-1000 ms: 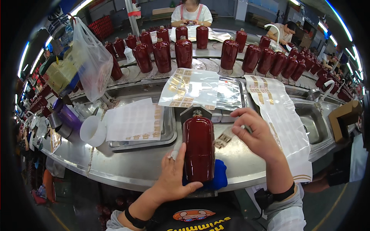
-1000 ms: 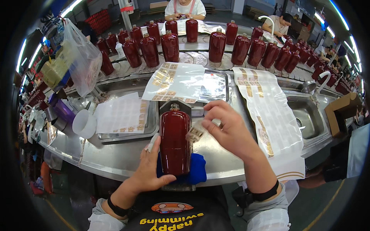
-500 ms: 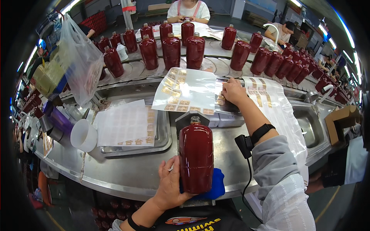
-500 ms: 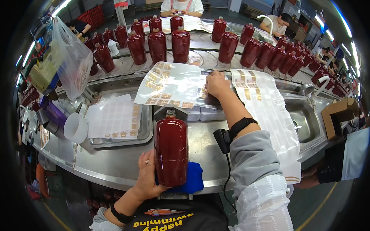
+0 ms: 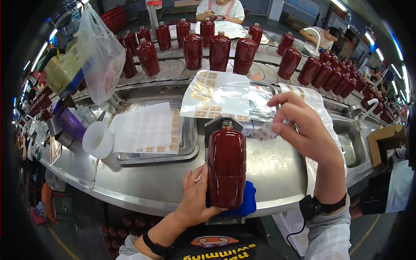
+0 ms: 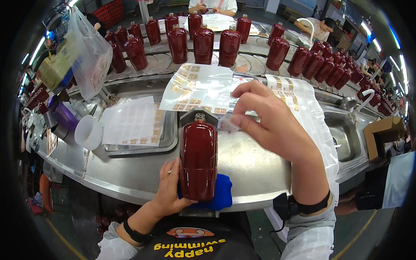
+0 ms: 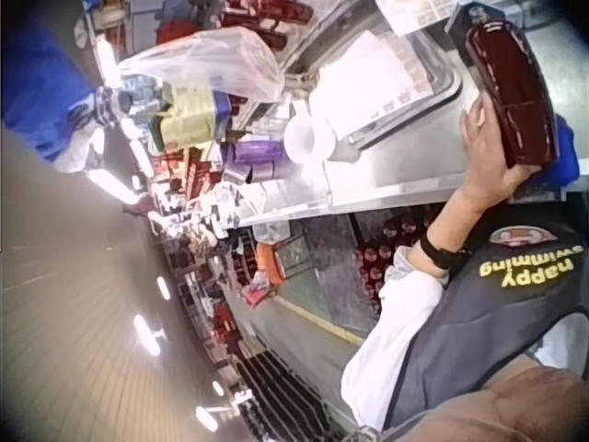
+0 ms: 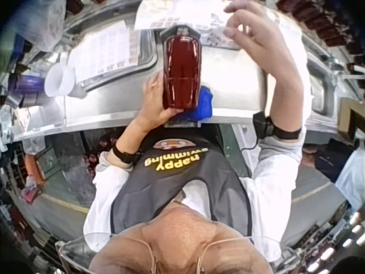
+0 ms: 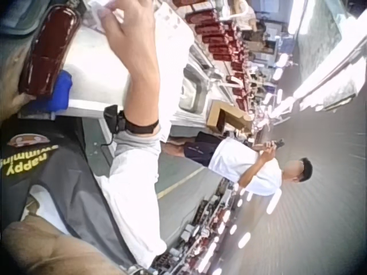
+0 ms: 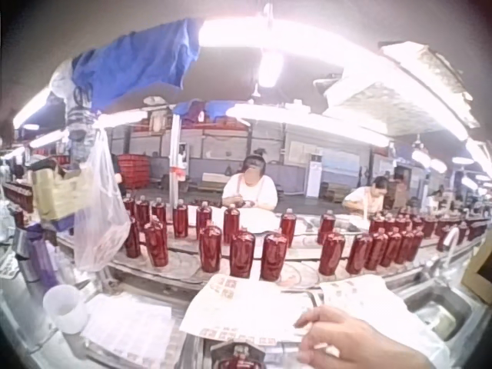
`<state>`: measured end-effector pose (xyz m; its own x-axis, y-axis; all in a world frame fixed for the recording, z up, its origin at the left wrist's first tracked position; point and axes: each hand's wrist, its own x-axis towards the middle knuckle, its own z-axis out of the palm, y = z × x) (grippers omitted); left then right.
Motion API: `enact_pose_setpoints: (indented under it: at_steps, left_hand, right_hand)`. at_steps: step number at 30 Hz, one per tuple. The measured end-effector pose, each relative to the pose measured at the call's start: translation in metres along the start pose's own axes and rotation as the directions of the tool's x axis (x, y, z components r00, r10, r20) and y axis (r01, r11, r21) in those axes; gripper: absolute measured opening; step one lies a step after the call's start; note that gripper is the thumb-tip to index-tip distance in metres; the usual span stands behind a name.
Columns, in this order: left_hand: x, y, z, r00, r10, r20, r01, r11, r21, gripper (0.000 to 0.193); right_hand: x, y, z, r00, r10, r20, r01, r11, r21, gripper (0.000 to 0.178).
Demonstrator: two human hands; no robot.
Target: Applying decorative labels and cleaning red ceramic liquor bottles at a factory workstation.
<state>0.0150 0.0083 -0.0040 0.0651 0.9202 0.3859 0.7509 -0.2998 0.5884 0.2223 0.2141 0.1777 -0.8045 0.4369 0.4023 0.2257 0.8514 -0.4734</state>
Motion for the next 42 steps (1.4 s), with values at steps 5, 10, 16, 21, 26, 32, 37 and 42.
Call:
enact_pose_setpoints:
  at_steps: [5,10,16,21,26,32,37,42]
  left_hand:
    - [-0.002,0.002,-0.004,0.999,-0.005,-0.037,0.008,0.995,0.095,0.108]
    - [0.0,0.002,-0.011,0.998,-0.044,-0.042,0.048,0.994,0.097,0.106]
    - [0.006,0.023,-0.015,0.996,-0.082,-0.038,0.089,0.953,0.289,0.105]
    - [0.007,0.006,-0.013,0.999,-0.051,-0.014,0.051,0.999,0.016,0.106]
    - [0.0,-0.017,-0.01,0.994,-0.072,0.082,0.074,0.997,-0.016,0.107]
    - [0.025,-0.016,-0.014,0.948,-0.319,-0.009,0.221,0.676,-0.703,0.1]
    - [0.058,-0.011,-0.006,0.925,-0.38,-0.026,0.228,0.608,-0.761,0.091]
    - [0.063,-0.011,-0.006,0.917,-0.399,0.008,0.226,0.501,-0.836,0.09]
  right_hand:
    - [-0.002,-0.028,0.007,0.993,-0.093,0.077,0.08,0.984,0.162,0.011]
    - [-0.006,-0.024,0.02,0.997,-0.038,0.072,0.03,0.993,0.113,0.01]
    - [-0.013,-0.015,0.023,0.997,-0.063,0.04,0.059,0.994,0.089,0.011]
    - [-0.014,-0.016,0.02,0.994,-0.1,0.051,0.091,0.983,0.159,0.011]
    - [0.004,-0.005,0.043,0.991,-0.104,0.08,0.081,0.966,0.247,0.014]
    - [0.016,0.019,0.084,0.997,-0.073,0.038,0.061,0.964,0.26,0.015]
    - [0.023,0.022,0.105,1.0,-0.018,0.003,0.017,0.971,0.238,0.014]
    - [0.026,0.022,0.119,0.996,-0.003,-0.089,0.026,0.966,0.257,0.016]
